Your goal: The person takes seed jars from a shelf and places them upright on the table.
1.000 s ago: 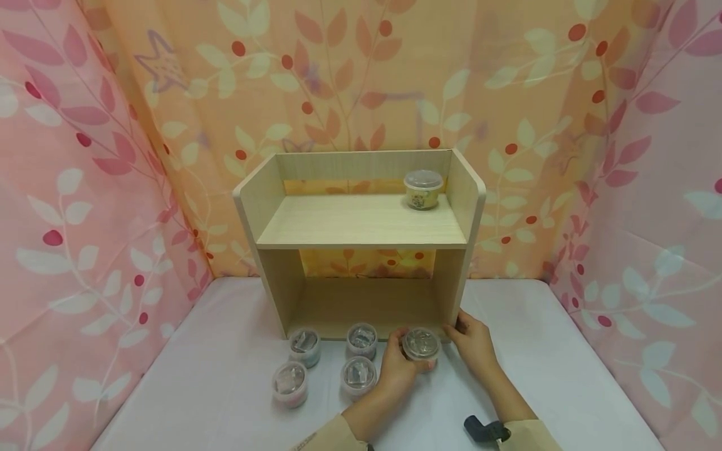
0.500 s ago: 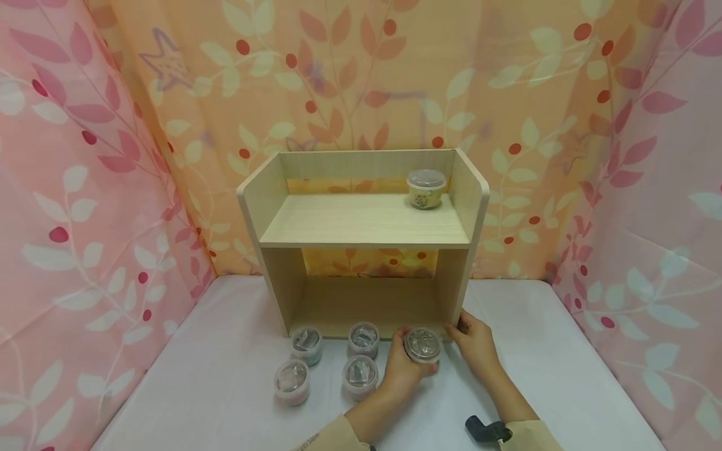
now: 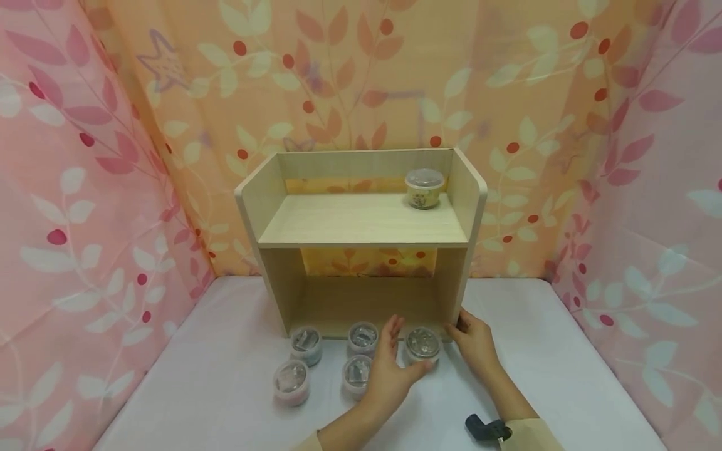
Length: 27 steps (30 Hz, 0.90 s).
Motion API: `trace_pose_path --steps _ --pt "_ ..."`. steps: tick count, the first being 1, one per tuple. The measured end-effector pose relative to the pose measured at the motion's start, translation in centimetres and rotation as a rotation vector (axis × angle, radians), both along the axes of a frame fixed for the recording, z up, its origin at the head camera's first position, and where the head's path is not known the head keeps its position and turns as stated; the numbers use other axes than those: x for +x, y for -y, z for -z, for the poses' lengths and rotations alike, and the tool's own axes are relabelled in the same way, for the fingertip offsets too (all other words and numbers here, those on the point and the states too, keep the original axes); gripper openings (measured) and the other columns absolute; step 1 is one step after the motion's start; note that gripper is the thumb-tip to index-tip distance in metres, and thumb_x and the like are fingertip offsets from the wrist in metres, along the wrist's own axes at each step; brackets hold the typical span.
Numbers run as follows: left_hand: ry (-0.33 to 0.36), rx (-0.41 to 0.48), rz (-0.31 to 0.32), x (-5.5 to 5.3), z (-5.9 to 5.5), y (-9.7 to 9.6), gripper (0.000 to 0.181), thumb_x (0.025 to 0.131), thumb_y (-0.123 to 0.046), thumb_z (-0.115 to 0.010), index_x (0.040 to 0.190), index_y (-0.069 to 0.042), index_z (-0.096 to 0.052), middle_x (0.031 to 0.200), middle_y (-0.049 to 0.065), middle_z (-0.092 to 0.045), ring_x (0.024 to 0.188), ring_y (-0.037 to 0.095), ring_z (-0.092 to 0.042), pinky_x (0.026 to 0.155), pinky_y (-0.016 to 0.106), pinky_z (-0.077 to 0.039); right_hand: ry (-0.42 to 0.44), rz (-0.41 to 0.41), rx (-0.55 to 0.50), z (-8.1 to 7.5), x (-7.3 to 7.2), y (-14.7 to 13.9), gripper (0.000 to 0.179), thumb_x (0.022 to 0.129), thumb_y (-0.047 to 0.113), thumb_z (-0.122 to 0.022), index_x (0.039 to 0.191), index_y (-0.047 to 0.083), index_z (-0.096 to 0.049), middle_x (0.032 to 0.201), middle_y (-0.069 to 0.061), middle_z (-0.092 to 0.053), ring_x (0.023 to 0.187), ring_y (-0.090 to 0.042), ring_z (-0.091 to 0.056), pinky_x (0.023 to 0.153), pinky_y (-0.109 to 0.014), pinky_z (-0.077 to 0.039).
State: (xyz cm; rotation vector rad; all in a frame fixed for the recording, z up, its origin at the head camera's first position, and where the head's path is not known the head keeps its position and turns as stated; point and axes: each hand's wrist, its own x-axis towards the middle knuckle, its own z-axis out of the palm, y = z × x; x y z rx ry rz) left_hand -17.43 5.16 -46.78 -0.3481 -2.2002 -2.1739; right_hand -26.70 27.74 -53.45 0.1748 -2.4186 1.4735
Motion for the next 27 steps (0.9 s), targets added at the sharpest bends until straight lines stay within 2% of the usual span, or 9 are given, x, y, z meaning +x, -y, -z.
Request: trace_pose_path --steps 4,7,10,12,15,18,20,24,27 --pt "-0.022 0.018 0.130 1.3 -4.1 1.7 0.096 0.083 -0.008 -0.086 0.159 -0.013 -0.028 0.161 0.004 -0.038 0.154 0.026 -0.029 0.126 0.043 -0.021 -0.014 0.005 0.001 -0.2 0.0 -0.1 0.057 0.096 0.007 -0.071 0.146 -0.007 -0.049 0.134 -0.029 -0.062 0.122 -0.040 -0.064 0.095 -0.036 -0.056" --pt "-0.085 0.014 0.204 1.9 -7.3 3.0 0.093 0.084 -0.008 -0.085 0.158 -0.016 -0.030 0.160 0.001 -0.040 0.153 0.023 -0.031 0.125 0.042 -0.024 -0.015 0.005 0.003 -0.3 0.0 -0.2 0.056 0.096 0.006 -0.071 0.145 -0.008 -0.050 0.133 -0.030 -0.062 0.122 -0.040 -0.064 0.095 -0.037 -0.056" --pt "-0.194 -0.041 0.239 2.3 -10.2 4.4 0.092 0.084 -0.008 -0.085 0.157 -0.019 -0.032 0.158 -0.003 -0.042 0.151 0.017 -0.035 0.123 0.037 -0.029 -0.004 0.000 -0.011 -0.1 0.0 -0.1 0.056 0.095 0.005 -0.071 0.146 -0.008 -0.049 0.134 -0.031 -0.061 0.122 -0.040 -0.063 0.095 -0.038 -0.056" --pt "-0.272 -0.087 0.239 2.3 -11.9 5.1 0.092 0.082 -0.008 -0.086 0.157 -0.019 -0.033 0.157 -0.003 -0.044 0.149 0.014 -0.038 0.122 0.033 -0.032 0.003 -0.002 -0.010 0.1 0.0 0.0 0.057 0.096 0.005 -0.071 0.146 -0.008 -0.049 0.135 -0.031 -0.060 0.122 -0.041 -0.063 0.095 -0.038 -0.056" --pt "-0.346 -0.157 0.236 1.7 -14.8 6.0 0.092 0.081 -0.008 -0.088 0.156 -0.018 -0.035 0.155 -0.004 -0.045 0.147 0.013 -0.040 0.120 0.029 -0.034 0.006 0.000 0.005 0.3 -0.1 0.1 0.058 0.096 0.007 -0.071 0.147 -0.007 -0.048 0.135 -0.030 -0.060 0.121 -0.041 -0.064 0.095 -0.038 -0.056" --pt "-0.372 -0.221 0.249 0.5 -18.6 7.0 0.092 0.082 -0.010 -0.088 0.157 -0.019 -0.034 0.155 -0.005 -0.045 0.146 0.011 -0.041 0.119 0.028 -0.035 0.003 -0.002 -0.001 0.3 -0.1 0.1 0.057 0.096 0.007 -0.071 0.147 -0.006 -0.049 0.135 -0.029 -0.061 0.122 -0.040 -0.064 0.095 -0.039 -0.056" --pt "-0.375 -0.242 0.273 -0.8 -21.4 7.5 0.091 0.083 -0.010 -0.086 0.157 -0.017 -0.033 0.156 -0.002 -0.045 0.146 0.013 -0.041 0.120 0.030 -0.036 -0.004 -0.008 0.000 0.3 -0.1 0.2 0.057 0.096 0.008 -0.071 0.147 -0.006 -0.049 0.135 -0.028 -0.061 0.122 -0.040 -0.064 0.095 -0.039 -0.056" --pt "-0.338 -0.299 0.316 -4.2 -26.6 8.1 0.086 0.089 -0.016 -0.082 0.158 -0.017 -0.032 0.157 0.001 -0.044 0.146 0.016 -0.040 0.121 0.034 -0.035 -0.014 -0.010 0.020 0.2 0.0 0.2 0.056 0.096 0.008 -0.071 0.146 -0.005 -0.050 0.134 -0.028 -0.063 0.121 -0.040 -0.065 0.094 -0.039 -0.057" --pt "-0.293 -0.373 0.341 -7.1 -29.3 8.0 0.087 0.090 -0.024 -0.081 0.160 -0.020 -0.029 0.159 0.000 -0.042 0.148 0.018 -0.039 0.121 0.037 -0.035 -0.012 -0.001 0.038 0.1 0.1 0.0 0.056 0.096 0.008 -0.071 0.147 -0.005 -0.050 0.132 -0.028 -0.064 0.120 -0.040 -0.065 0.093 -0.039 -0.058"
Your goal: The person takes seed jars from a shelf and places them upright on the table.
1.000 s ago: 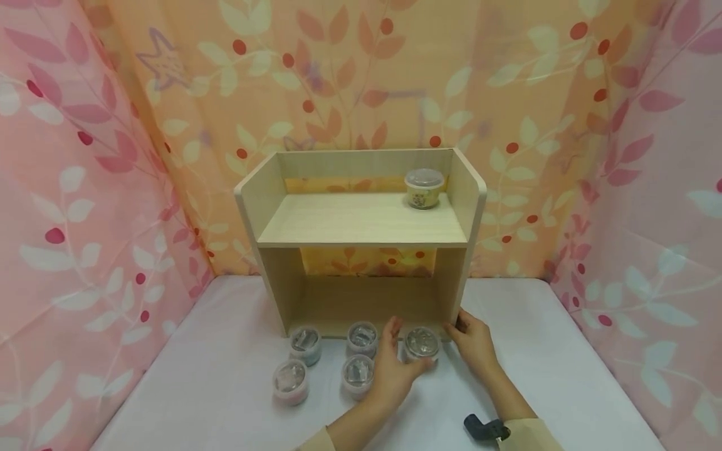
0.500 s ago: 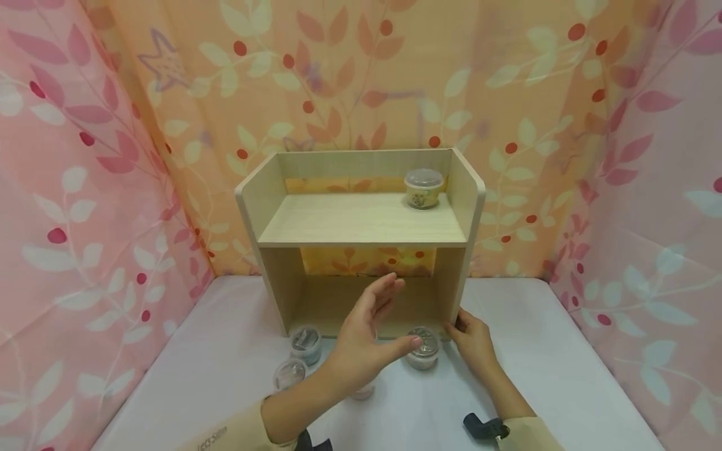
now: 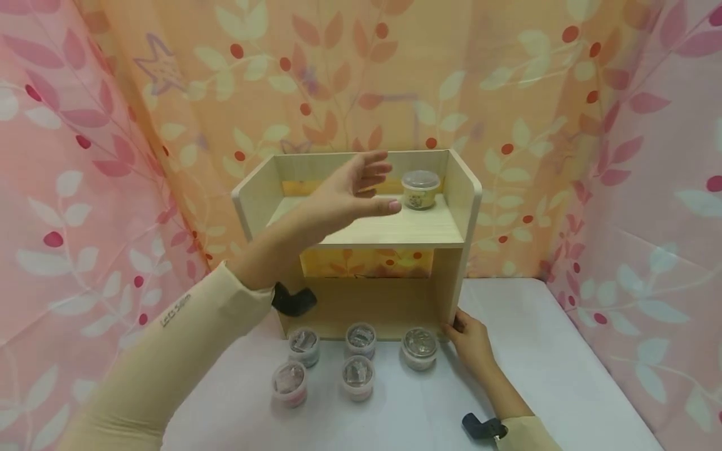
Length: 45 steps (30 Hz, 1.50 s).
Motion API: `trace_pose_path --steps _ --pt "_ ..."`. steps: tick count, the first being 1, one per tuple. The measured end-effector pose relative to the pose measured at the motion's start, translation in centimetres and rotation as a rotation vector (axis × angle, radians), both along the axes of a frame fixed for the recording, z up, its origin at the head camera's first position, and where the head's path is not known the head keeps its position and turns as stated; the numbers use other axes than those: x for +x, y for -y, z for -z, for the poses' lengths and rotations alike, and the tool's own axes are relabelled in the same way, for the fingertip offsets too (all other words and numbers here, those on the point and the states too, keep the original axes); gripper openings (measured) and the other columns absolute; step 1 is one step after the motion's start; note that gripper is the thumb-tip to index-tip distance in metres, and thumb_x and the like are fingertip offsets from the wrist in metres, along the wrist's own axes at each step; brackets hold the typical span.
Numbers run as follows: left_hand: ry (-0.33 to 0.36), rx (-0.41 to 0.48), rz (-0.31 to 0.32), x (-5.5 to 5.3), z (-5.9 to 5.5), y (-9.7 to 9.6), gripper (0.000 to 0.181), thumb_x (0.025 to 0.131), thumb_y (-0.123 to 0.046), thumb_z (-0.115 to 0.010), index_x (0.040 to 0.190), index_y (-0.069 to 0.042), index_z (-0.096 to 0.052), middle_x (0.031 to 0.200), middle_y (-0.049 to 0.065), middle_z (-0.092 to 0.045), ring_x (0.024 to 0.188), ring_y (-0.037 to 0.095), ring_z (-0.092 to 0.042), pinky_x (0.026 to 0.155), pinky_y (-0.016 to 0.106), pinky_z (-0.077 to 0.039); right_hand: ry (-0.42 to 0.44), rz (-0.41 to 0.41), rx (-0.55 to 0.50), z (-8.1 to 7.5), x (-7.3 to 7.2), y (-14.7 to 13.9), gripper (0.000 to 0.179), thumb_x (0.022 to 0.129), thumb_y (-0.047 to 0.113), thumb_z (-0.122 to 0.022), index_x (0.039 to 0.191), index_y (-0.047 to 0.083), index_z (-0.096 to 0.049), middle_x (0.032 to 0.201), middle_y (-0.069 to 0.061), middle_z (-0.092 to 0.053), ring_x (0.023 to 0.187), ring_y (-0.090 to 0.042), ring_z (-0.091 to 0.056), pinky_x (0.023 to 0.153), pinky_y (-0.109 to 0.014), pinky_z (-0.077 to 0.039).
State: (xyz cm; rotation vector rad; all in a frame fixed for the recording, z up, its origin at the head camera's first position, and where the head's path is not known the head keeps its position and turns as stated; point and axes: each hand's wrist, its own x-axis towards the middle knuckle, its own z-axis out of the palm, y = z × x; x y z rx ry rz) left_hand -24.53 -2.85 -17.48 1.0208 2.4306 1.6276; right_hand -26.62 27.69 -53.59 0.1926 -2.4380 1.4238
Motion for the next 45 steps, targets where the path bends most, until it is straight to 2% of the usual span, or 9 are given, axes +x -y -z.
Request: trace_pose_path --steps 3,7,12,19,25,28,33,40,45 --pt "0.017 -0.053 -0.013 -3.1 -1.5 -0.4 0.092 0.090 -0.029 -0.081 0.162 -0.021 -0.024 0.161 0.000 -0.039 0.150 0.021 -0.036 0.121 0.041 -0.036 0.021 0.009 0.012 0.0 0.0 -0.1 0.057 0.097 0.009 -0.071 0.148 -0.003 -0.049 0.133 -0.027 -0.063 0.121 -0.040 -0.065 0.094 -0.039 -0.057" --pt "0.049 -0.068 -0.048 -7.1 -1.7 -1.2 0.099 0.088 -0.032 -0.083 0.164 -0.022 -0.020 0.164 0.002 -0.034 0.151 0.023 -0.034 0.121 0.043 -0.036 0.035 0.016 0.017 0.0 0.1 -0.2 0.057 0.098 0.011 -0.070 0.149 -0.002 -0.048 0.134 -0.026 -0.064 0.121 -0.040 -0.065 0.094 -0.039 -0.058" --pt "0.146 -0.122 -0.076 -11.0 0.0 -2.2 0.103 0.087 -0.037 -0.083 0.164 -0.021 -0.017 0.167 0.006 -0.028 0.153 0.026 -0.030 0.123 0.046 -0.032 -0.005 0.012 0.002 0.0 0.1 -0.1 0.057 0.097 0.009 -0.071 0.147 -0.006 -0.049 0.132 -0.029 -0.063 0.119 -0.041 -0.065 0.092 -0.036 -0.058" --pt "0.235 -0.250 -0.062 -14.0 3.0 -3.3 0.107 0.087 -0.037 -0.083 0.165 -0.018 -0.012 0.169 0.009 -0.023 0.155 0.031 -0.023 0.126 0.050 -0.021 -0.013 0.002 -0.010 -0.2 0.3 0.4 0.056 0.096 0.008 -0.071 0.145 -0.009 -0.049 0.132 -0.030 -0.062 0.119 -0.043 -0.065 0.093 -0.037 -0.058" --pt "0.230 -0.205 -0.079 -15.3 4.7 -4.4 0.097 0.087 -0.031 -0.084 0.161 -0.012 -0.024 0.166 0.011 -0.030 0.154 0.029 -0.027 0.126 0.045 -0.023 0.007 -0.007 -0.023 -0.4 0.5 0.5 0.057 0.096 0.008 -0.071 0.146 -0.008 -0.048 0.134 -0.030 -0.062 0.121 -0.041 -0.064 0.094 -0.037 -0.057" --pt "0.214 -0.161 -0.075 -15.6 5.2 -5.1 0.088 0.087 -0.025 -0.085 0.157 -0.011 -0.034 0.162 0.010 -0.036 0.152 0.028 -0.030 0.126 0.043 -0.022 0.006 -0.007 -0.027 -0.4 0.5 0.4 0.057 0.096 0.008 -0.071 0.146 -0.007 -0.049 0.133 -0.029 -0.062 0.120 -0.041 -0.065 0.093 -0.036 -0.057" --pt "0.248 -0.082 -0.071 -15.7 5.5 -6.5 0.079 0.084 -0.016 -0.087 0.149 -0.008 -0.043 0.154 0.007 -0.045 0.148 0.025 -0.034 0.127 0.041 -0.018 0.005 -0.002 -0.028 -0.4 0.4 0.2 0.057 0.096 0.008 -0.072 0.146 -0.006 -0.049 0.131 -0.029 -0.064 0.118 -0.040 -0.066 0.092 -0.036 -0.058" --pt "0.186 -0.110 -0.188 -15.6 5.7 -7.9 0.082 0.082 -0.016 -0.088 0.148 -0.003 -0.041 0.149 0.011 -0.049 0.139 0.026 -0.043 0.123 0.037 -0.029 -0.005 0.004 -0.009 -0.3 0.4 0.3 0.056 0.096 0.009 -0.072 0.146 -0.005 -0.051 0.132 -0.027 -0.064 0.120 -0.041 -0.065 0.094 -0.039 -0.057" --pt "0.191 -0.062 -0.226 -15.3 5.7 -8.4 0.082 0.082 -0.010 -0.088 0.149 -0.002 -0.040 0.146 0.014 -0.053 0.135 0.027 -0.048 0.120 0.037 -0.034 -0.007 0.014 -0.010 -0.3 0.4 0.4 0.055 0.096 0.009 -0.072 0.145 -0.004 -0.053 0.131 -0.027 -0.065 0.119 -0.040 -0.066 0.093 -0.040 -0.058"
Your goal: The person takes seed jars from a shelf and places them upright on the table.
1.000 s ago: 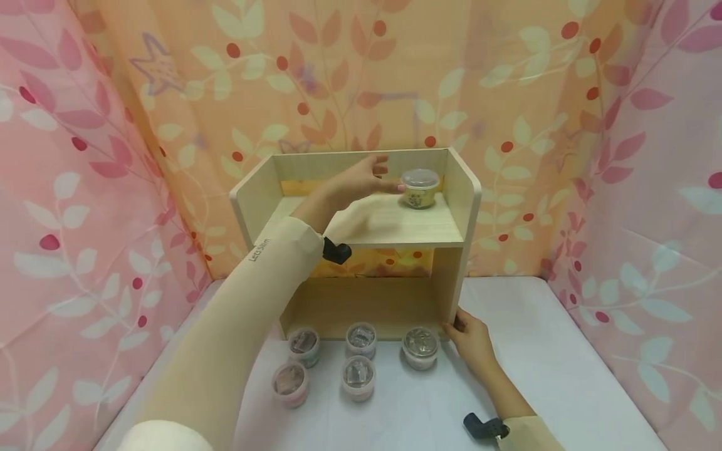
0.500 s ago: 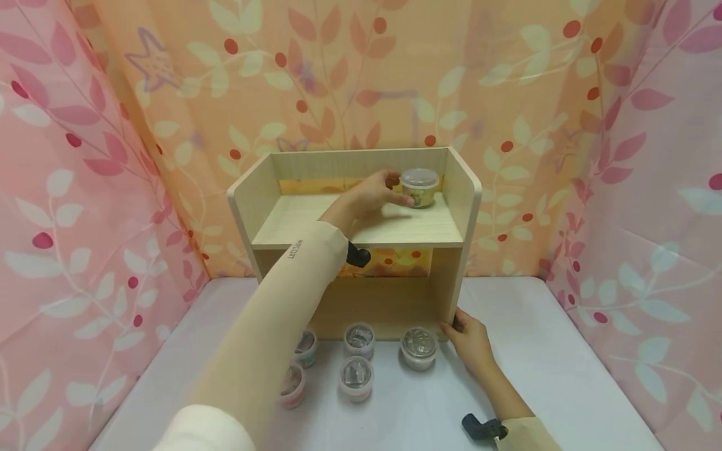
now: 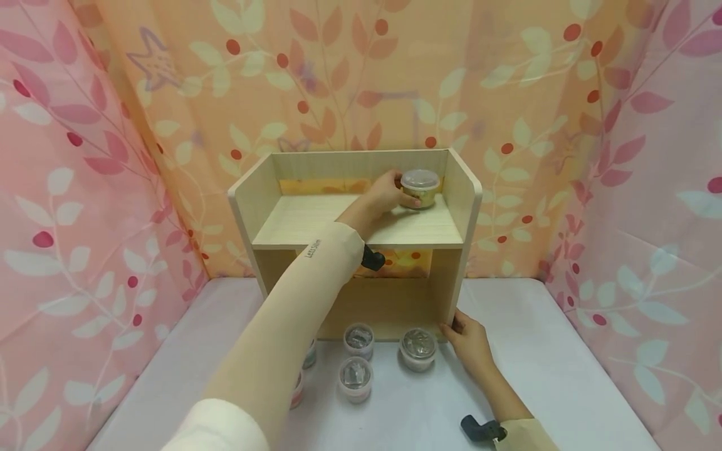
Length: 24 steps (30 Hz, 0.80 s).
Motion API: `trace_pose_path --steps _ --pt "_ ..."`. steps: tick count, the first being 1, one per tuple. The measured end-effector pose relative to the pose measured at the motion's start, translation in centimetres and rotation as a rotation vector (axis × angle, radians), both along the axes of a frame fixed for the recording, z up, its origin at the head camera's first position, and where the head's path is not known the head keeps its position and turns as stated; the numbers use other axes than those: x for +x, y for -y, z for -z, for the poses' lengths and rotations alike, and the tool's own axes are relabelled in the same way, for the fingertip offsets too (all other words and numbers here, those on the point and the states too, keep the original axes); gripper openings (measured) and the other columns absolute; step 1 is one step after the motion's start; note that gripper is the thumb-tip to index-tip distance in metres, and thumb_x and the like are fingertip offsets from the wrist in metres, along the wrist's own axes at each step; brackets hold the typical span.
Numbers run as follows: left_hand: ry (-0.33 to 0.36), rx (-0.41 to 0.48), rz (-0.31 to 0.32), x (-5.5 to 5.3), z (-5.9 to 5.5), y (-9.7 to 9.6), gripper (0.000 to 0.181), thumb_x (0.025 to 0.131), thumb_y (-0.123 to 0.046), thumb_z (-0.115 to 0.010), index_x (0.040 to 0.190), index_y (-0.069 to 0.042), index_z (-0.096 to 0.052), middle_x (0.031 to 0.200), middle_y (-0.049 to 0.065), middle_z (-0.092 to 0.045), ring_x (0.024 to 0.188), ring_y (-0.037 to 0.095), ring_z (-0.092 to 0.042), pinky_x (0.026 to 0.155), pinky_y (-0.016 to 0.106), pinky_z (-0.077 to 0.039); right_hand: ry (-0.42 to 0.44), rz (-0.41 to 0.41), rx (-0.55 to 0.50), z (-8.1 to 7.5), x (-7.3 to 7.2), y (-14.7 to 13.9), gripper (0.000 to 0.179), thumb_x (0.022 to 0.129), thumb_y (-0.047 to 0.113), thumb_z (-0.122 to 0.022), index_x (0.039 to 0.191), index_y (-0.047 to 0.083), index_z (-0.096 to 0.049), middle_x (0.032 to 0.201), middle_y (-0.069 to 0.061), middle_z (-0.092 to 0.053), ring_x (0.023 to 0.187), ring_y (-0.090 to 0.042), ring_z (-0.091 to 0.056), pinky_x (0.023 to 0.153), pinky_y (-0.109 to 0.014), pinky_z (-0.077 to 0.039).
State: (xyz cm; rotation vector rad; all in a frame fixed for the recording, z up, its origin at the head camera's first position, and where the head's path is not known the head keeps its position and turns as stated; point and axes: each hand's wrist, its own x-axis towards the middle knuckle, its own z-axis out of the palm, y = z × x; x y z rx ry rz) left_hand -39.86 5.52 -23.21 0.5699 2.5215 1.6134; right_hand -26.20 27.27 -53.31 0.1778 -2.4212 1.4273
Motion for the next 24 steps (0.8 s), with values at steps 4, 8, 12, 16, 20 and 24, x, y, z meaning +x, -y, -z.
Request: trace_pose_path --steps 4,8,12,16,20,24 --pt "0.001 0.025 -0.029 0.1 0.1 -0.3 0.080 0.080 -0.008 -0.089 0.146 -0.002 -0.043 0.142 0.014 -0.057 0.132 0.026 -0.052 0.117 0.036 -0.037 0.005 0.003 0.001 0.1 -0.1 -0.1 0.054 0.095 0.009 -0.071 0.144 -0.005 -0.052 0.131 -0.027 -0.064 0.119 -0.040 -0.066 0.094 -0.040 -0.057" --pt "-0.002 0.014 -0.031 0.0 0.1 -0.1 0.082 0.078 -0.011 -0.090 0.146 -0.002 -0.045 0.143 0.013 -0.057 0.133 0.025 -0.051 0.118 0.035 -0.037 0.005 0.008 0.006 0.1 -0.2 -0.1 0.055 0.095 0.009 -0.072 0.144 -0.006 -0.052 0.131 -0.028 -0.064 0.119 -0.040 -0.065 0.094 -0.040 -0.057" --pt "-0.013 0.006 -0.020 -0.1 0.1 0.3 0.078 0.078 -0.014 -0.091 0.143 -0.002 -0.051 0.140 0.012 -0.060 0.129 0.023 -0.053 0.117 0.034 -0.037 0.002 0.002 0.008 0.0 -0.2 -0.1 0.056 0.095 0.008 -0.071 0.145 -0.006 -0.051 0.132 -0.028 -0.063 0.120 -0.040 -0.065 0.095 -0.040 -0.056" --pt "-0.012 0.031 0.012 -0.1 0.1 0.8 0.068 0.079 -0.012 -0.090 0.138 0.000 -0.057 0.134 0.012 -0.064 0.123 0.023 -0.057 0.115 0.034 -0.039 0.007 0.002 0.004 -0.1 -0.2 0.0 0.056 0.095 0.008 -0.071 0.146 -0.005 -0.051 0.133 -0.027 -0.063 0.121 -0.040 -0.064 0.095 -0.040 -0.056" --pt "0.010 0.070 0.032 0.1 0.1 1.1 0.066 0.080 -0.010 -0.089 0.138 0.000 -0.058 0.134 0.012 -0.065 0.123 0.022 -0.058 0.117 0.034 -0.038 0.005 0.010 0.011 -0.1 -0.2 0.0 0.055 0.095 0.008 -0.071 0.145 -0.004 -0.052 0.132 -0.026 -0.064 0.121 -0.039 -0.065 0.095 -0.041 -0.056" --pt "0.025 0.084 0.046 0.2 0.2 1.3 0.064 0.081 -0.010 -0.088 0.137 0.000 -0.058 0.133 0.013 -0.065 0.125 0.023 -0.058 0.117 0.034 -0.038 -0.003 0.012 0.010 0.1 -0.2 0.0 0.054 0.095 0.007 -0.071 0.145 -0.005 -0.053 0.131 -0.027 -0.064 0.120 -0.040 -0.065 0.095 -0.041 -0.056"
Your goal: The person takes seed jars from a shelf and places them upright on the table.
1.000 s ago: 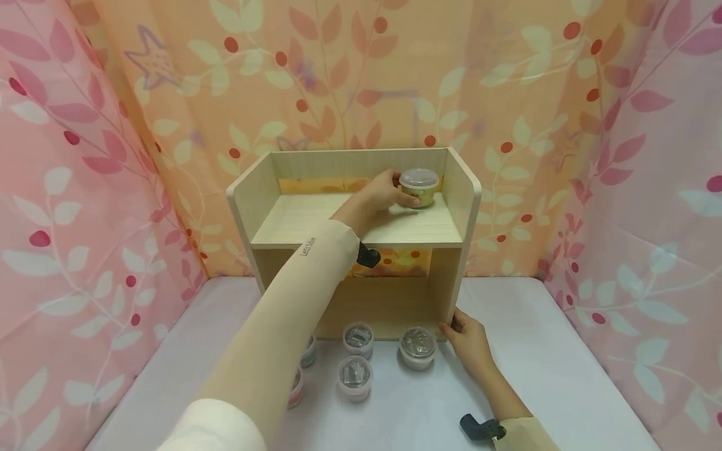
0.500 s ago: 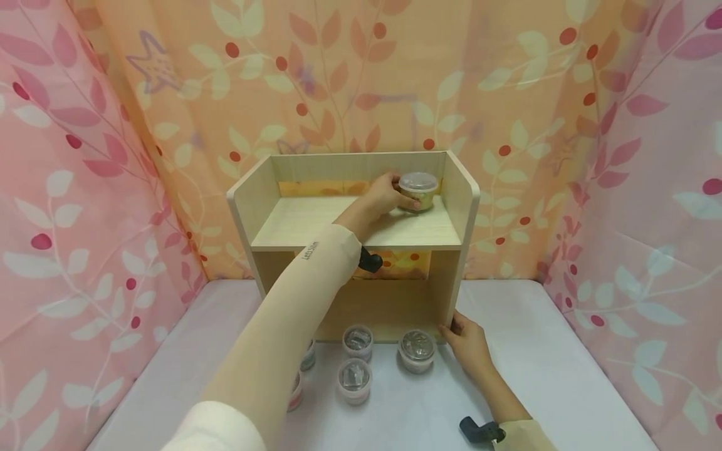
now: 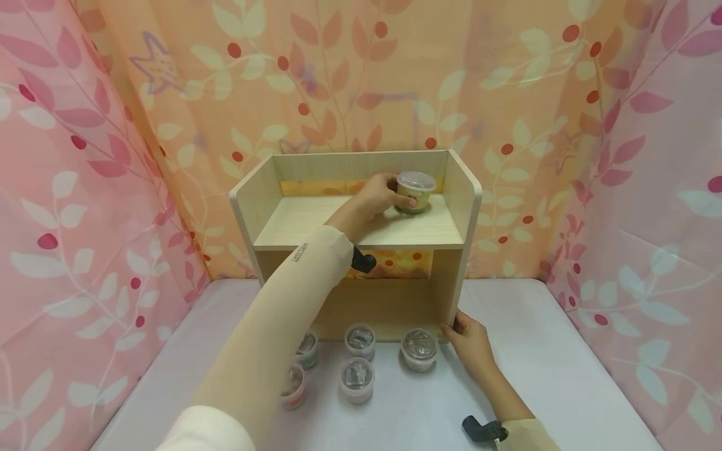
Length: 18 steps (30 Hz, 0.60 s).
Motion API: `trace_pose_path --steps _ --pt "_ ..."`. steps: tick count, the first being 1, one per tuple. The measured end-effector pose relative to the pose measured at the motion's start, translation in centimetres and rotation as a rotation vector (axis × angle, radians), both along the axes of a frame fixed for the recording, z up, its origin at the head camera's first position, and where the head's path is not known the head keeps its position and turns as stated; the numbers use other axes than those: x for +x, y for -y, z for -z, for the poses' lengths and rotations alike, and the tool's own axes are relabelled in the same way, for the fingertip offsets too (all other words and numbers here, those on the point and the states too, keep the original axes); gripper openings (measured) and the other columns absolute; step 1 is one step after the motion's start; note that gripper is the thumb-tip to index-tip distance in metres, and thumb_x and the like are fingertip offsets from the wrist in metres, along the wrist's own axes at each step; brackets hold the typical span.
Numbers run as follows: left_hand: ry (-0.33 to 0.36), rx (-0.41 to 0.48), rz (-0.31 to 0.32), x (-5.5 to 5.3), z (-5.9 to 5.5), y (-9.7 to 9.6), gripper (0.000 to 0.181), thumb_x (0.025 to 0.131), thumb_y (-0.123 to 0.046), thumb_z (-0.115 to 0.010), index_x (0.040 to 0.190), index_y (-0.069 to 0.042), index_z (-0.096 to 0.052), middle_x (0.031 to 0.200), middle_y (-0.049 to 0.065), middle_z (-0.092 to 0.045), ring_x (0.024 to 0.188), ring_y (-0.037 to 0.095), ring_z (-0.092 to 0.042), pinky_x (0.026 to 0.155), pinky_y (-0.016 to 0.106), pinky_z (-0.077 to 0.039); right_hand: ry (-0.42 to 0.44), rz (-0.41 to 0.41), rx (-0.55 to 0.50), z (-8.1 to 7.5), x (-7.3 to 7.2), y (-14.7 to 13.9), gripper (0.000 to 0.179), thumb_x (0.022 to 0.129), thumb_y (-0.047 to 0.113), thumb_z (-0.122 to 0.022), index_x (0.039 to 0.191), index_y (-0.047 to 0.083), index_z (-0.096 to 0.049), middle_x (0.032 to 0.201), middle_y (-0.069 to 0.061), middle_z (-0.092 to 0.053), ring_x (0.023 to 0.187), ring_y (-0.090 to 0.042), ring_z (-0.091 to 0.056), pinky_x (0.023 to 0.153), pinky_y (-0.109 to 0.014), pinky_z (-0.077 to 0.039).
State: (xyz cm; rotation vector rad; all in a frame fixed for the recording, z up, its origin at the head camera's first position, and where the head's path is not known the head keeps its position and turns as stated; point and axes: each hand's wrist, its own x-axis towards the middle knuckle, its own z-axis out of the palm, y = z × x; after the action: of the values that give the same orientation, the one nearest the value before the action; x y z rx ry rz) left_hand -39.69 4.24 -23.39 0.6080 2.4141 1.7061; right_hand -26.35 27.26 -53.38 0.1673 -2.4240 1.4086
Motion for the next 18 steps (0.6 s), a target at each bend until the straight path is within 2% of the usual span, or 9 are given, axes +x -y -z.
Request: trace_pose_path --steps 9,15,18 --pt "0.098 0.056 0.031 0.35 -0.10 0.39 0.062 0.084 -0.014 -0.085 0.139 -0.005 -0.059 0.135 0.005 -0.065 0.126 0.019 -0.058 0.118 0.033 -0.037 -0.013 -0.001 -0.023 0.10 -0.02 0.02 0.054 0.094 0.006 -0.073 0.143 -0.007 -0.053 0.130 -0.028 -0.064 0.121 -0.040 -0.064 0.095 -0.037 -0.056" --pt "0.071 0.036 0.033 0.39 -0.09 0.65 0.064 0.087 -0.016 -0.082 0.144 -0.006 -0.056 0.143 0.005 -0.062 0.131 0.018 -0.057 0.118 0.032 -0.038 -0.022 0.000 -0.018 0.03 -0.04 -0.03 0.054 0.095 0.006 -0.072 0.143 -0.008 -0.052 0.130 -0.029 -0.063 0.121 -0.041 -0.064 0.095 -0.036 -0.056" --pt "0.044 0.028 0.029 0.77 0.00 0.90 0.063 0.088 -0.017 -0.081 0.143 -0.004 -0.055 0.143 0.006 -0.062 0.131 0.019 -0.057 0.116 0.032 -0.040 -0.018 0.005 -0.008 0.17 -0.06 -0.04 0.055 0.095 0.007 -0.072 0.143 -0.008 -0.052 0.131 -0.029 -0.063 0.121 -0.041 -0.064 0.095 -0.037 -0.056"
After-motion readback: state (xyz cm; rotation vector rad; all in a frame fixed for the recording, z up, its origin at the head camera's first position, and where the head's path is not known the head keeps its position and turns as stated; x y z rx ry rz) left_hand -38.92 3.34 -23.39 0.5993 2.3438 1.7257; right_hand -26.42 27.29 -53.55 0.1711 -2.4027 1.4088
